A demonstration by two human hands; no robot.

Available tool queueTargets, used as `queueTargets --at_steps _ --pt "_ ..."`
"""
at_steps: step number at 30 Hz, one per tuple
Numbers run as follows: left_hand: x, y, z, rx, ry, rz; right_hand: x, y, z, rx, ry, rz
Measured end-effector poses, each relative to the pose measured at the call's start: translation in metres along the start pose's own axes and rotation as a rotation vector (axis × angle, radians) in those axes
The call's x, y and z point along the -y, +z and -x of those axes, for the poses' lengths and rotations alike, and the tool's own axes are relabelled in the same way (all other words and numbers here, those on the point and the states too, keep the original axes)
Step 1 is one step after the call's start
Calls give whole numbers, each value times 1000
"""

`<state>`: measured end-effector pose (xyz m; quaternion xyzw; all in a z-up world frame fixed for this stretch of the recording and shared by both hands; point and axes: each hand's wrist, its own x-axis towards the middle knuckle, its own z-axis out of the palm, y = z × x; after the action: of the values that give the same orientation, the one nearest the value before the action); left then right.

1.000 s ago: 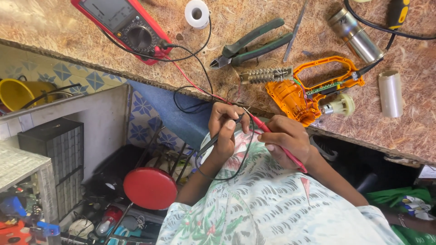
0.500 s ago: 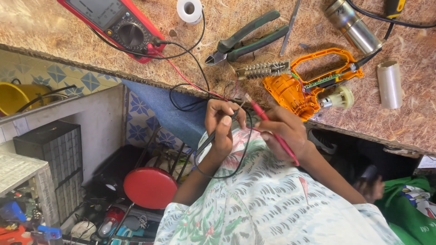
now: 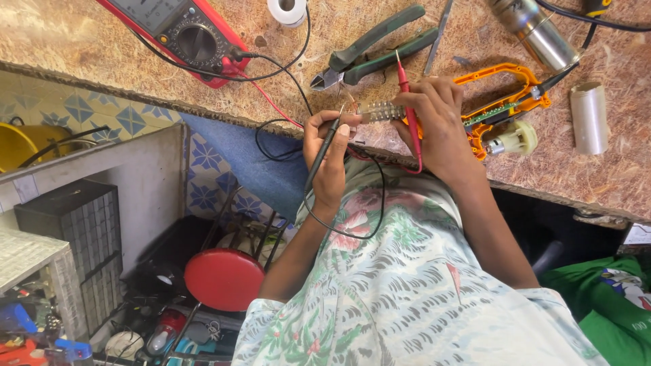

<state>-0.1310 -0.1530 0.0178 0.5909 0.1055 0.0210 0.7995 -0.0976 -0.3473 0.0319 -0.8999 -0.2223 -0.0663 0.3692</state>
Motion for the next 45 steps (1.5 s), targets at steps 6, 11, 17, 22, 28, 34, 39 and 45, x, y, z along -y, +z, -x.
queueTargets --at_steps 6,11,17,22,28,34,39,45 --pt "6 3 8 7 69 8 -17 -5 22 -192 30 -290" --pt "-25 21 16 204 15 197 -29 -14 38 -269 48 -500" --pt "-37 26 29 359 -160 452 -26 -32 47 -215 9 -526" --pt "-47 30 43 402 -151 453 -5 -49 55 -174 -20 -294" --pt "-56 31 45 416 -130 350 -4 -39 74 -215 -65 -212" --pt "-60 32 49 434 -49 232 -5 -33 74 -253 -62 -276" --pt "-68 34 47 437 -3 99 -7 -32 69 -267 -51 -406" --pt "-69 41 50 435 7 132 -3 -36 63 -268 -15 -530"
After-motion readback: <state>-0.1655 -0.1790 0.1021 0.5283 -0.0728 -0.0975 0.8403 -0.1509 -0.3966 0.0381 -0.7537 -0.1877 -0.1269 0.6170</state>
